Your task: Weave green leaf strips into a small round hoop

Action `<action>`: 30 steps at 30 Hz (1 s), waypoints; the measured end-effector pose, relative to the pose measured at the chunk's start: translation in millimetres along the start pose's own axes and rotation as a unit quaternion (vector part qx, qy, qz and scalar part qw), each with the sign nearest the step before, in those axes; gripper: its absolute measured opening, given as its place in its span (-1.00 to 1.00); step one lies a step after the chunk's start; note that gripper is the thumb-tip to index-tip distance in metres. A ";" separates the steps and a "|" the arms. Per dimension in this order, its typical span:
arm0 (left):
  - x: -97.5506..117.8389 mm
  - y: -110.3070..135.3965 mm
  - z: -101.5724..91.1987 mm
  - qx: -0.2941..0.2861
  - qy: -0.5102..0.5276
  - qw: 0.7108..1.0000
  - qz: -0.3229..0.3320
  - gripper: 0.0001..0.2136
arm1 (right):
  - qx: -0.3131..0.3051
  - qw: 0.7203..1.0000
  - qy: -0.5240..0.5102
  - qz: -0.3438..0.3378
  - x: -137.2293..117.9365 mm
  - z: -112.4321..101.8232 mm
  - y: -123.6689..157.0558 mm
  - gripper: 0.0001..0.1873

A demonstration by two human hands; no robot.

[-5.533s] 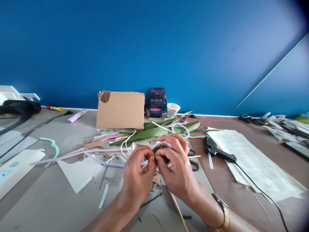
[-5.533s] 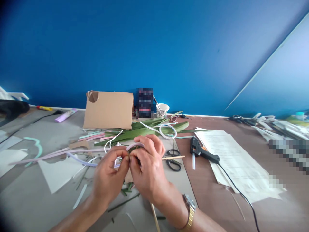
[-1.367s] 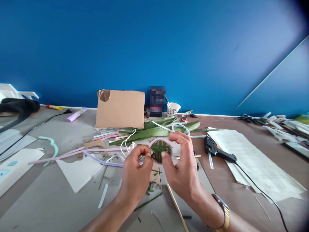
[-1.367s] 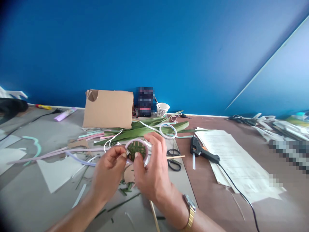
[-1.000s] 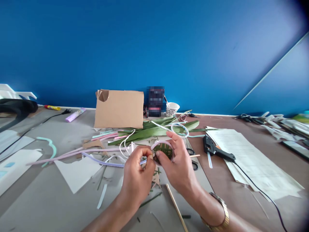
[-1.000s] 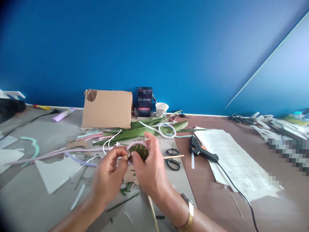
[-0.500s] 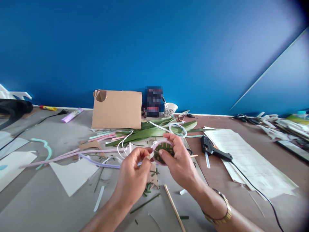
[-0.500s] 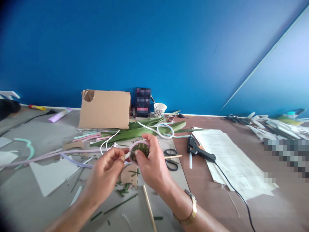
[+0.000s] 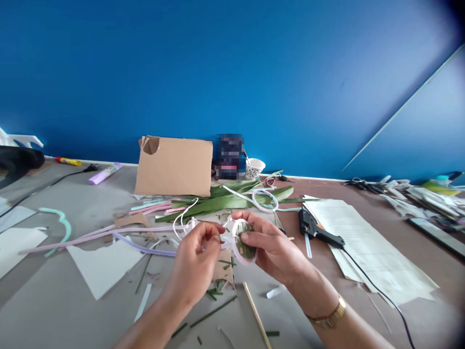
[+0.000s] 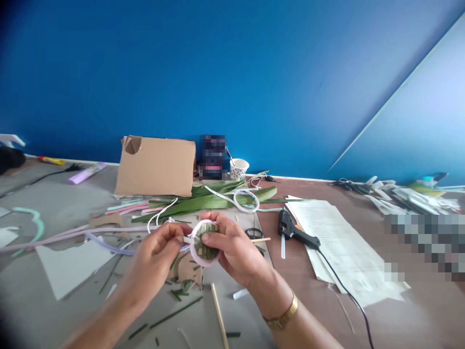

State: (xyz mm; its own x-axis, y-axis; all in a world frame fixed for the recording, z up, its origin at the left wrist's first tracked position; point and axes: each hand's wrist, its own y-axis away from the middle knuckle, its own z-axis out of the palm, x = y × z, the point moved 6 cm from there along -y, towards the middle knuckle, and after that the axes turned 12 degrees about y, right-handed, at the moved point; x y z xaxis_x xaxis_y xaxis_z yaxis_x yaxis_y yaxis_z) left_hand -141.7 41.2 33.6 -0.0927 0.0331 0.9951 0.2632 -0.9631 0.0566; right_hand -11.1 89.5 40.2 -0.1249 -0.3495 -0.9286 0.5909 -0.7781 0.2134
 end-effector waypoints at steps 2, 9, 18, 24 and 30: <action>0.2 -0.5 0.3 -0.008 -0.011 1.000 0.018 -0.89 | -0.023 0.999 -0.032 0.013 2.7 2.3 -0.9 -0.51; -5.2 -7.2 -5.0 0.020 -0.026 0.999 0.040 -0.90 | -0.060 0.997 -0.048 0.025 6.5 6.6 0.7 -0.52; 1.8 -8.6 -5.6 0.032 -0.054 0.997 0.050 -0.84 | 0.043 0.999 0.002 -0.023 1.2 -7.4 -3.4 -0.70; 9.0 -9.8 -8.3 0.038 -0.118 0.987 0.101 -0.79 | 0.070 0.995 0.045 -0.057 -3.9 -4.6 -2.2 -0.71; 3.1 -13.2 -14.8 0.090 -0.090 0.988 0.092 -0.92 | 0.078 0.991 0.095 -0.060 1.5 -4.4 -2.3 -0.71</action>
State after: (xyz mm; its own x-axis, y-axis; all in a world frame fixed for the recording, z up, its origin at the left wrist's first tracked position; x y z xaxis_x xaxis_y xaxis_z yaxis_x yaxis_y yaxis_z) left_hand -159.7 50.0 34.8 0.1405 -0.0752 0.9872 0.4276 -0.8947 -0.1290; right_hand -9.1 93.1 37.1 -0.0262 -0.1558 -0.9874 0.4484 -0.8847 0.1277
